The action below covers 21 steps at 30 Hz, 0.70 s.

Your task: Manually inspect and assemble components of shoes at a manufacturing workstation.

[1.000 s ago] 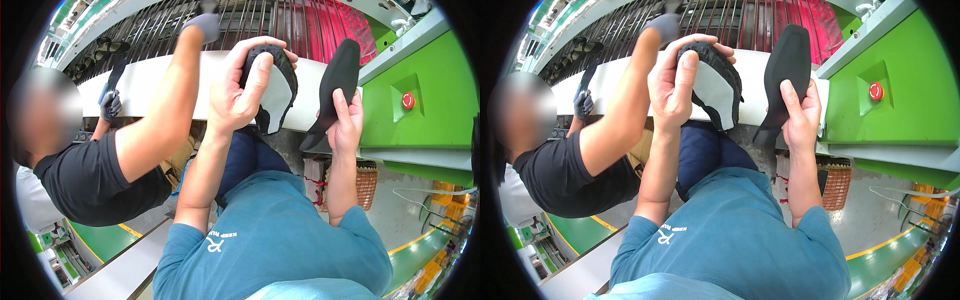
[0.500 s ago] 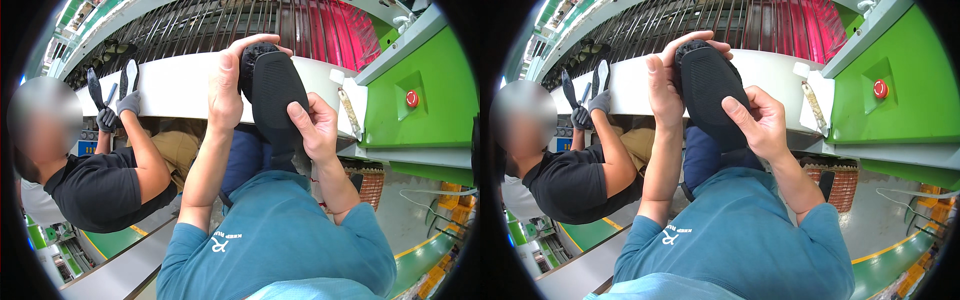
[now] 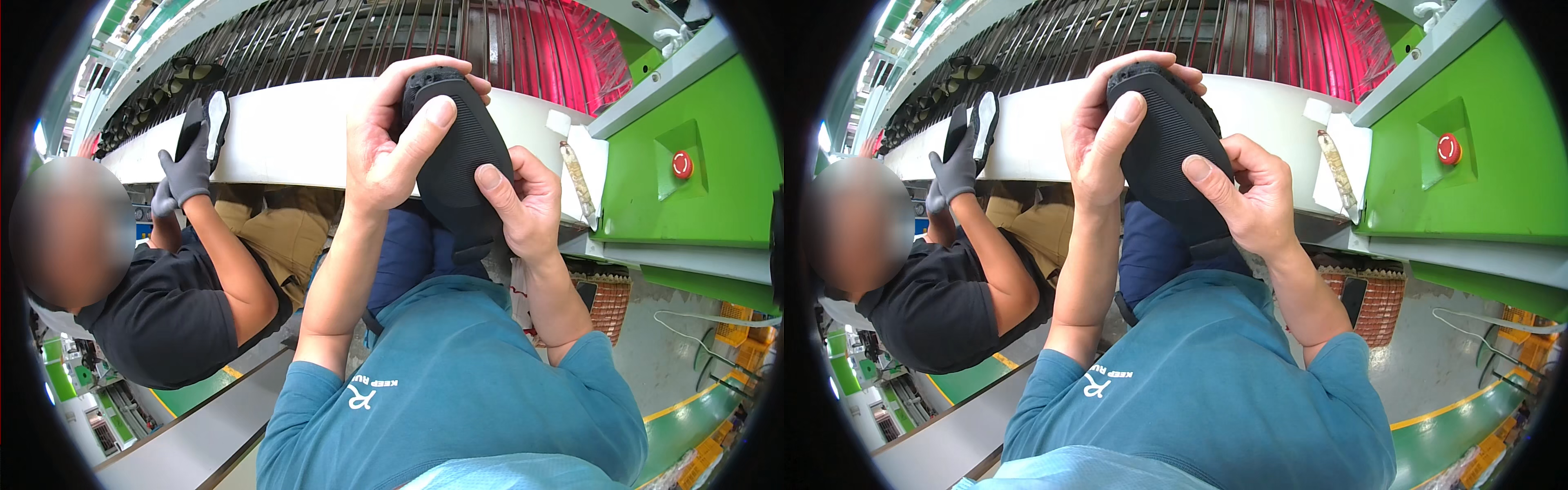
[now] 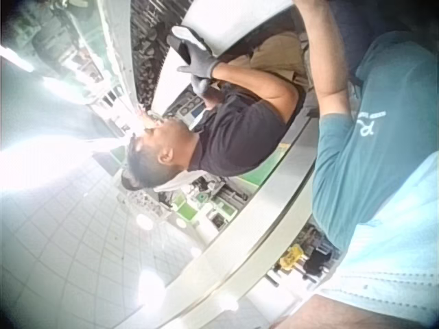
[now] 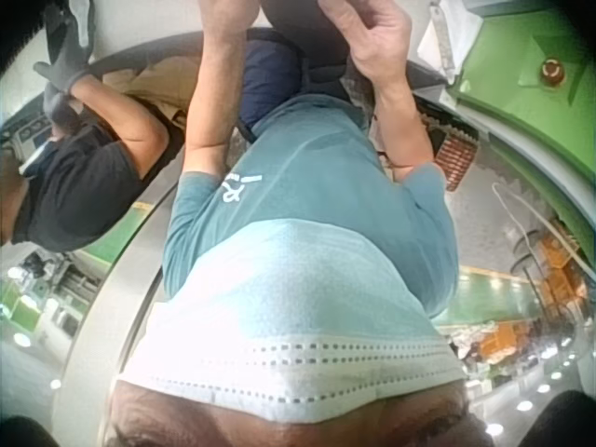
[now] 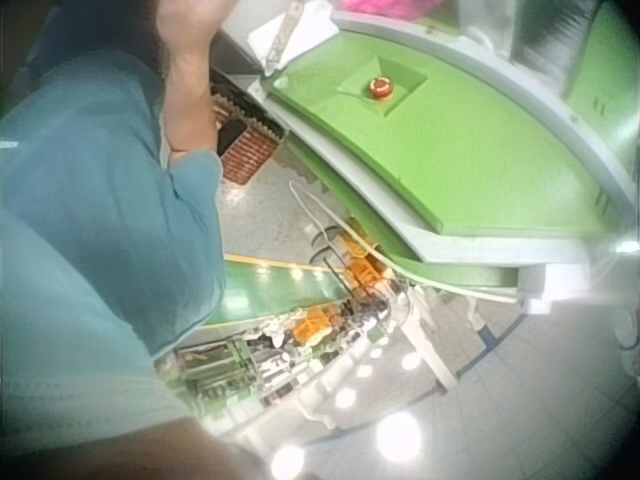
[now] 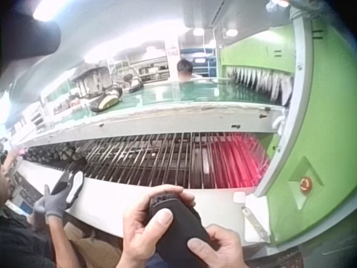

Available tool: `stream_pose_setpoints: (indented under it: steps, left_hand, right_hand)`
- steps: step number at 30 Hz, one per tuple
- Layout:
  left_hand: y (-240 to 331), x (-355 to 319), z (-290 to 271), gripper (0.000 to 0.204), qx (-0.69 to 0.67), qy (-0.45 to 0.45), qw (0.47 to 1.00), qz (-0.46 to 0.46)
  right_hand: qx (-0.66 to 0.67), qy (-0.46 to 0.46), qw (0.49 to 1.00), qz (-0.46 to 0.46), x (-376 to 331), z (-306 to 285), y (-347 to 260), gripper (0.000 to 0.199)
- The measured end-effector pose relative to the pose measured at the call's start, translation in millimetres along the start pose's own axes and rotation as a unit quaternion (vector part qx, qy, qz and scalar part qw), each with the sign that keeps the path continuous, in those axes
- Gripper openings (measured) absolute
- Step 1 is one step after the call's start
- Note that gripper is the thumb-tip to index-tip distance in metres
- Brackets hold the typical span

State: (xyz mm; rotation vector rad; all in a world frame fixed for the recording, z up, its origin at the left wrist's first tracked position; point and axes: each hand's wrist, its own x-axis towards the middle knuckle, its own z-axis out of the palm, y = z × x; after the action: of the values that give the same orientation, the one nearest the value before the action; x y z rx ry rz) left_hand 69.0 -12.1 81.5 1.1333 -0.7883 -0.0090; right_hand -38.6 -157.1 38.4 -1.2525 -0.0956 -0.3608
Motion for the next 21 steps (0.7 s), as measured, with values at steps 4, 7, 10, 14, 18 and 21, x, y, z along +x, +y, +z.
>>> stream_pose_setpoints:
  steps: [4,7,10,14,18,21]
  left_hand:
    - [-0.2,0.3,-0.2,0.038,-0.004,0.0,1.0,0.003]
    - [-0.1,0.7,-0.1,0.038,-0.005,-0.003,1.0,0.005]
    - [-0.3,0.1,0.1,0.038,-0.007,-0.004,1.0,0.009]
    - [-1.2,-0.8,0.3,0.037,-0.005,-0.001,1.0,0.011]
    - [-1.4,-0.7,-0.7,0.037,-0.005,-0.003,1.0,0.015]
    - [-0.8,-1.2,-1.6,0.036,-0.005,-0.008,1.0,0.023]
  right_hand:
    - [-0.01,0.0,1.0,0.005,0.0,0.0,-0.6,0.021]
    - [-0.009,0.002,1.0,0.008,-0.3,-0.4,-1.4,0.022]
    - [-0.009,-0.001,1.0,0.008,-0.2,-0.6,-1.2,0.022]
    - [-0.008,0.002,1.0,0.006,-0.1,-0.7,-0.6,0.022]
    - [-0.006,0.005,1.0,0.006,-1.5,0.1,-1.0,0.022]
    - [-0.022,-0.004,1.0,0.002,-2.2,0.3,-1.6,0.022]
